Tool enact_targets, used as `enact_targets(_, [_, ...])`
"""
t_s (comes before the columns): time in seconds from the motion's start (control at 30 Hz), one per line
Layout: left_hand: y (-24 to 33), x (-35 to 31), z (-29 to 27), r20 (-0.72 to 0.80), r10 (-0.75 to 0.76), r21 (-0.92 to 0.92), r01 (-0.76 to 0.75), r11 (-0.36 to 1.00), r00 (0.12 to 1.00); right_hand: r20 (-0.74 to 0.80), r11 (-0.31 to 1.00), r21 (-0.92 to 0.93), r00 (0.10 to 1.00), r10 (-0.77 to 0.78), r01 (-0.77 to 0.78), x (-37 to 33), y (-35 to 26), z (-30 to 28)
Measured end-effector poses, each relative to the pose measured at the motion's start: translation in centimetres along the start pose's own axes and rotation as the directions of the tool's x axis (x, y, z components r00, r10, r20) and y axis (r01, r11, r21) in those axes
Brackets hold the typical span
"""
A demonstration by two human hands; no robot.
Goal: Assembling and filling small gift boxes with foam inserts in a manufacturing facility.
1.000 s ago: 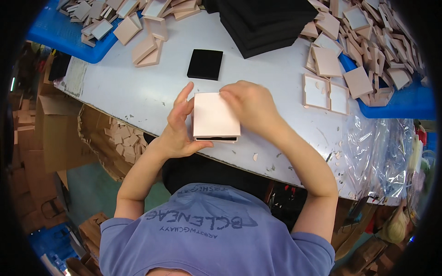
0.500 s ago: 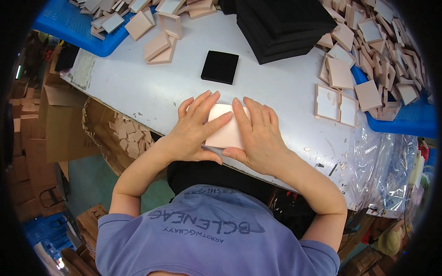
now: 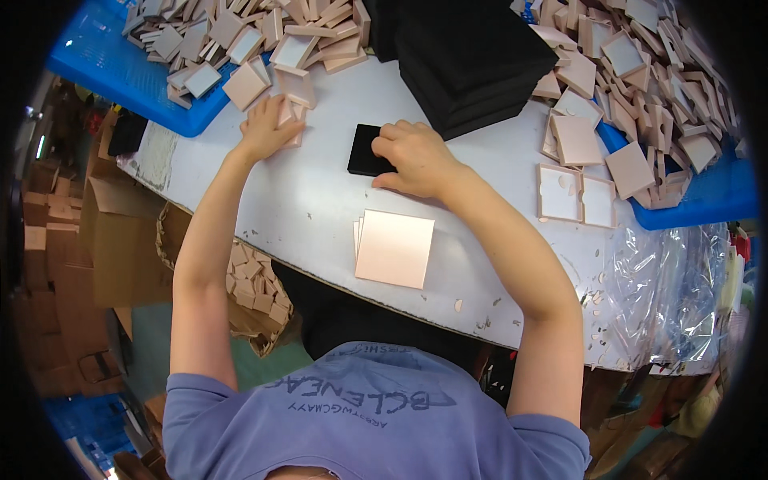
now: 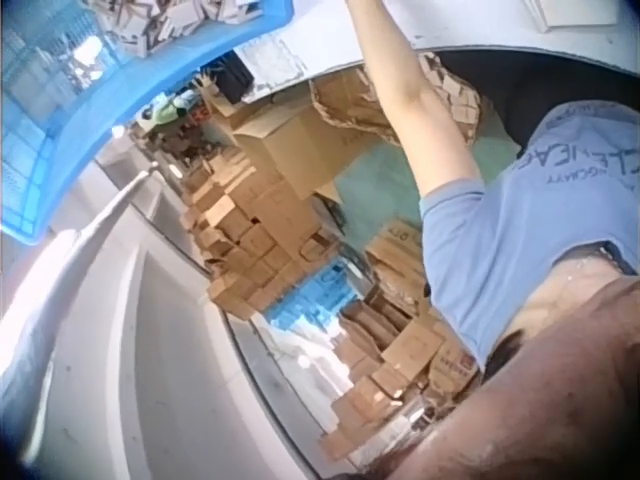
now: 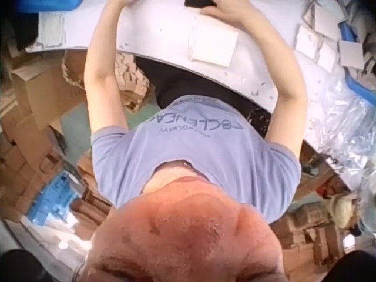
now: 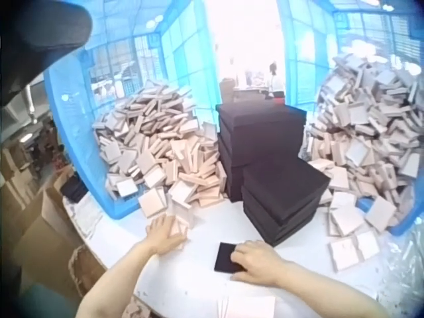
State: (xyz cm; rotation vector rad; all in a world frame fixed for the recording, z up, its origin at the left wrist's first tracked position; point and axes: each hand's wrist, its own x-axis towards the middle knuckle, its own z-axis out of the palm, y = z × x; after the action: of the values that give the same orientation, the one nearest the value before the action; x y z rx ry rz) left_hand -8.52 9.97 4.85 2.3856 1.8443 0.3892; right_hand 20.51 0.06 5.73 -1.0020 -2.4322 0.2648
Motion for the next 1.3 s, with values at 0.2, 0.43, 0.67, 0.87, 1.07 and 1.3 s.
enact_targets(0.2, [1.8,-1.1,-2.1,0.062,-0.025,-0.046,0.027,0.999,0.998,-0.050,0.974,0.116,0.979,0.199,-0.192,0.1,-0.6,0.2])
enact_targets(0.43, [7.7,-9.2,-5.1,-0.340,0.154,-0.813,-0.372,0.447,0.928,-0.712,0.975,0.169,0.666,0.223,-0.145,-3.2,-3.5,-3.5])
enact_targets(0.67, [14.3,-16.8,0.4,-0.202,0.455,-0.727,-0.444,0.524,0.867,-0.242,0.945,-0.307,0.951,-0.191,0.112,-7.7,-9.2,-5.8])
enact_targets(0.87, [14.5,-16.9,0.6,-0.152,0.433,-0.788,-0.373,0.490,0.889,-0.053,0.994,0.022,0.993,-0.103,0.105,-7.7,-10.0,-5.1])
enact_targets(1.07, [14.4,-17.1,-1.3,-0.204,0.505,-0.477,-0.535,0.697,0.839,-0.258,0.986,0.168,0.964,0.064,-0.020,-8.5,-8.7,-5.9])
enact_targets(1.3, [15.0,-16.9,-2.4,-0.140,0.546,-0.486,-0.538,0.689,0.826,-0.371,0.660,-0.454,0.800,0.471,-0.599,-18.5,-0.3,-6.8])
